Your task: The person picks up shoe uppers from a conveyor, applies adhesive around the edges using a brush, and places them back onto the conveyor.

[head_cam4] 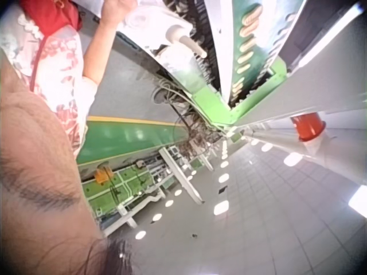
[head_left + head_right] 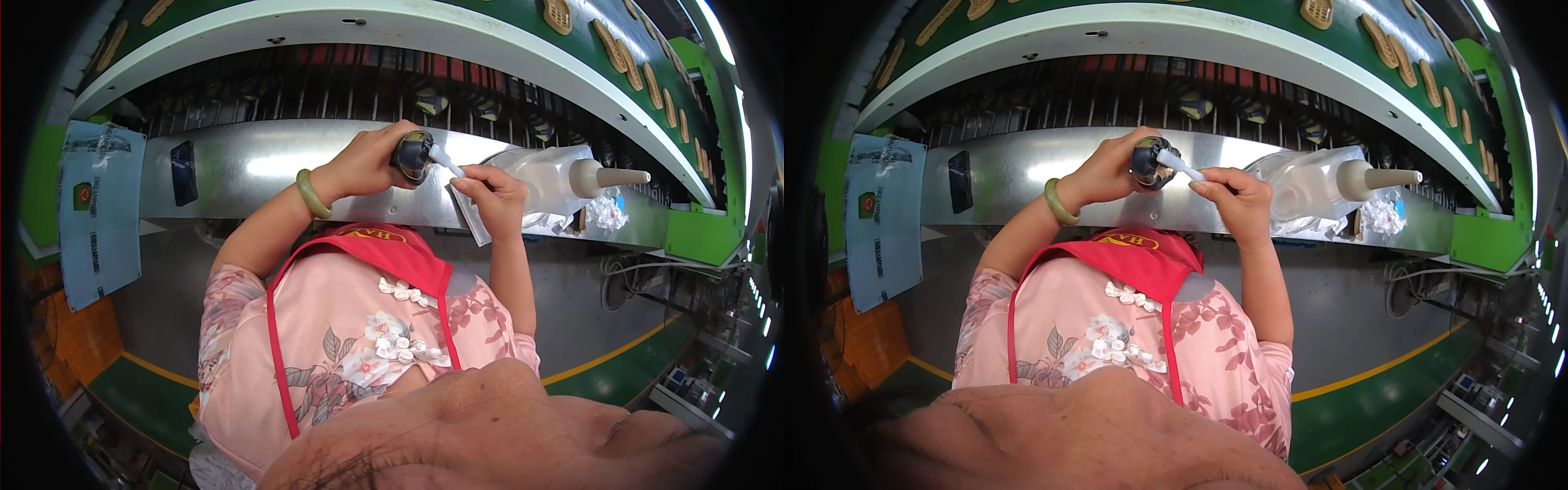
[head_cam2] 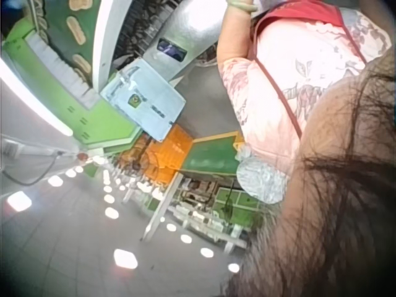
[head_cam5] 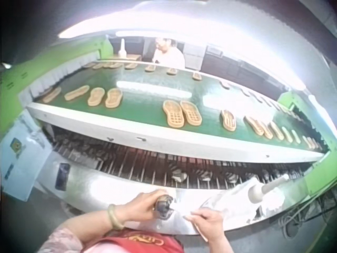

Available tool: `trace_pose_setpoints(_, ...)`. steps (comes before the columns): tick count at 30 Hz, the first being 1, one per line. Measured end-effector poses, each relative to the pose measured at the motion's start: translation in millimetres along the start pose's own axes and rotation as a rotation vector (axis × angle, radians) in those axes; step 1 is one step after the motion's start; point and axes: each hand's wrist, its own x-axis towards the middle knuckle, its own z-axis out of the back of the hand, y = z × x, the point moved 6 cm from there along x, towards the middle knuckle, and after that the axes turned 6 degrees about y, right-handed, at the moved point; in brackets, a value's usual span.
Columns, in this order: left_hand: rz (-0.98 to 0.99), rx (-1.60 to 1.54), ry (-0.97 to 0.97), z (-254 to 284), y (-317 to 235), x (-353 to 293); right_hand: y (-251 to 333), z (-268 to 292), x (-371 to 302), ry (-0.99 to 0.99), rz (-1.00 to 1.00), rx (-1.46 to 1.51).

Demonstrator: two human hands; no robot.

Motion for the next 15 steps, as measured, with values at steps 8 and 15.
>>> trace_pose_setpoints(8,0.107,-0.322,0.204,-13,14,-2,-4,-4,0,-0.013,0.005,0.128)
trace_pose_setpoints(15,0.207,-0.569,0.390,-20,11,-5,-7,-4,0,-0.019,0.028,0.122)
